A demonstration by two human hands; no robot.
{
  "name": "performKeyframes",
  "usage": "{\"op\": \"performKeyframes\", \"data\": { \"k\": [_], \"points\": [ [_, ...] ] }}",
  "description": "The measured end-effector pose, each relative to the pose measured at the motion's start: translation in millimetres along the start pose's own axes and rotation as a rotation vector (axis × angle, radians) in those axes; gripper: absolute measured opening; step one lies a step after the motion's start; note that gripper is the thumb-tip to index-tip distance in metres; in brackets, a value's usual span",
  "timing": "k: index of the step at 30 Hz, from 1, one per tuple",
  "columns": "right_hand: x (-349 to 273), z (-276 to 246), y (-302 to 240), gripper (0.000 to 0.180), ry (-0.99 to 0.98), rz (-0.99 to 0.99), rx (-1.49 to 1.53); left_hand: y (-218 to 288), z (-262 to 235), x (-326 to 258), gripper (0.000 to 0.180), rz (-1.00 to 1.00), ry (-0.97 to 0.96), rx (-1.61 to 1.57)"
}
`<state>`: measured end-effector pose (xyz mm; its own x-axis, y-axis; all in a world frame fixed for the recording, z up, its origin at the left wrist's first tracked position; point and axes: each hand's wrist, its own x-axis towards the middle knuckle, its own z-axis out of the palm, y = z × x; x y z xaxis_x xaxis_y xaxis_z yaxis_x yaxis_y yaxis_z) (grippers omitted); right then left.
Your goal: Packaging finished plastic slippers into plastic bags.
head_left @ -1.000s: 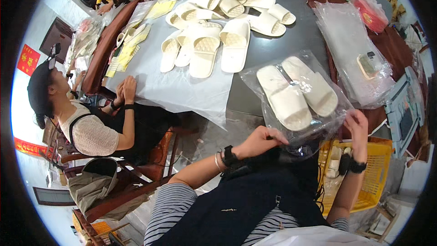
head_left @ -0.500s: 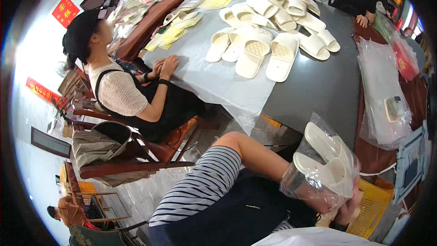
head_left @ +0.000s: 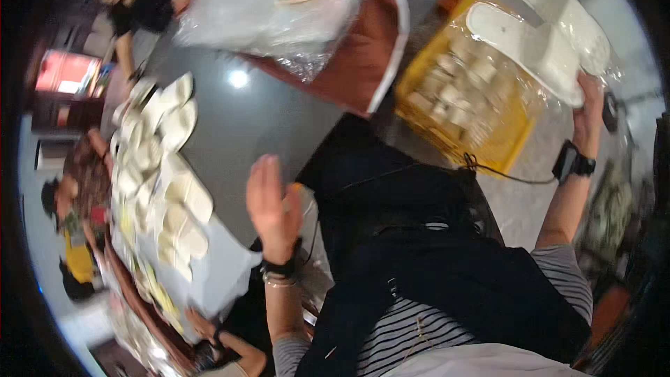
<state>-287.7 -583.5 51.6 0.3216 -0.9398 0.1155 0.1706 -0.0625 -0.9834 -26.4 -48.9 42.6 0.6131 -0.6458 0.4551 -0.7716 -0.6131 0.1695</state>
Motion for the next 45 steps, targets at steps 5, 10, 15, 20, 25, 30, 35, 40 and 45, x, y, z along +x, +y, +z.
{"op": "performKeyframes", "data": {
  "k": [5, 10, 15, 20, 25, 30, 35, 40, 45],
  "points": [
    [14, -139, 102, 0.044, 0.207, 0.13, -0.27, -37, 34, -23, 0.06, -0.214, -0.116, -0.004],
    [-24, -155, 290, 0.025, 0.042, 0.371, -0.14, -35, 41, -25, 0.058, -0.171, -0.113, 0.119],
    [-33, -50, 361, 0.036, -0.136, 0.652, -0.395, -38, 35, -27, 0.059, -0.189, -0.116, 0.163],
    [-21, -88, 408, 0.093, -0.157, 0.605, -1.163, -35, 53, -12, 0.06, -0.173, -0.088, 0.043],
    [-13, -31, 381, 0.073, -0.034, 0.361, -1.077, -32, 38, -9, 0.055, -0.244, -0.134, 0.018],
    [16, 135, 187, 0.042, -0.193, -0.341, -0.391, -24, 7, 37, 0.058, -0.251, -0.065, -0.245],
    [-11, 280, 28, 0.04, -0.629, -0.627, -0.25, -12, 33, 123, 0.06, -0.554, -0.148, -1.101],
    [8, 393, 27, 0.051, -0.853, -0.817, -0.445, -11, 53, 226, 0.077, -1.213, -0.083, -1.75],
    [45, 479, 69, 0.07, -0.805, -0.949, -0.531, -88, 137, 253, 0.068, -1.356, 0.008, -1.762]
  ]
}}
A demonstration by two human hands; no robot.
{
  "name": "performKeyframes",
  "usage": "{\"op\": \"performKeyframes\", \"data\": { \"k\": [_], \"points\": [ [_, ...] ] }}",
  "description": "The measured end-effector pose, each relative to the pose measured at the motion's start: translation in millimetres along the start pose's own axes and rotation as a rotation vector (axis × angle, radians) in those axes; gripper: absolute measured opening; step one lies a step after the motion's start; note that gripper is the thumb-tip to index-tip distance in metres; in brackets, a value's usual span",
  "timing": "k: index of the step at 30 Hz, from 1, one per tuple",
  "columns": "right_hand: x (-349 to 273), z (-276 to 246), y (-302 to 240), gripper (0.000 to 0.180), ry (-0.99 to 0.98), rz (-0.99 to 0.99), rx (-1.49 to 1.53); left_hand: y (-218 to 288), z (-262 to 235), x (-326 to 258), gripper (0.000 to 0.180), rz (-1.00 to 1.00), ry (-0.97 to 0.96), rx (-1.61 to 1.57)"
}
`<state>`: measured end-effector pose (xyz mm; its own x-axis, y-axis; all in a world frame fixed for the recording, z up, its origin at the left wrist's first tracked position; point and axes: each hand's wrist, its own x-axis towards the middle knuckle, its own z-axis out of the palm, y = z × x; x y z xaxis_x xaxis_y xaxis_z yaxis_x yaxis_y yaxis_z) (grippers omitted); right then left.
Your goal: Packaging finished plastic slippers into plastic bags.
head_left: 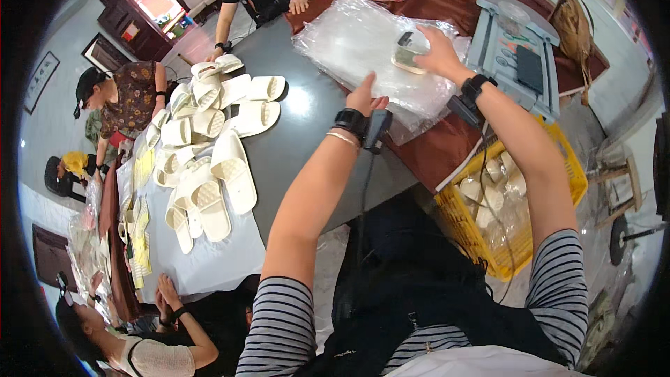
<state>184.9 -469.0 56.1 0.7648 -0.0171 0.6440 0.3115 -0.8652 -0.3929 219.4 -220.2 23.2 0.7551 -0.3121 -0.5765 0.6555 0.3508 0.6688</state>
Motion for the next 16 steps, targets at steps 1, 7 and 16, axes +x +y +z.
{"op": "performKeyframes", "data": {
  "k": [1, 7, 16],
  "points": [
    [20, 27, -28, 0.081, -0.068, 0.069, -0.12, 19, -55, 27, 0.066, 0.319, -0.213, 0.589],
    [15, 19, 61, 0.111, -0.229, 0.408, -0.018, -22, 11, 36, 0.026, 0.287, 0.076, 0.198],
    [12, 2, 40, 0.102, -0.086, 0.373, -0.066, 13, -54, 20, 0.018, 0.813, 0.139, 0.474]
  ]
}}
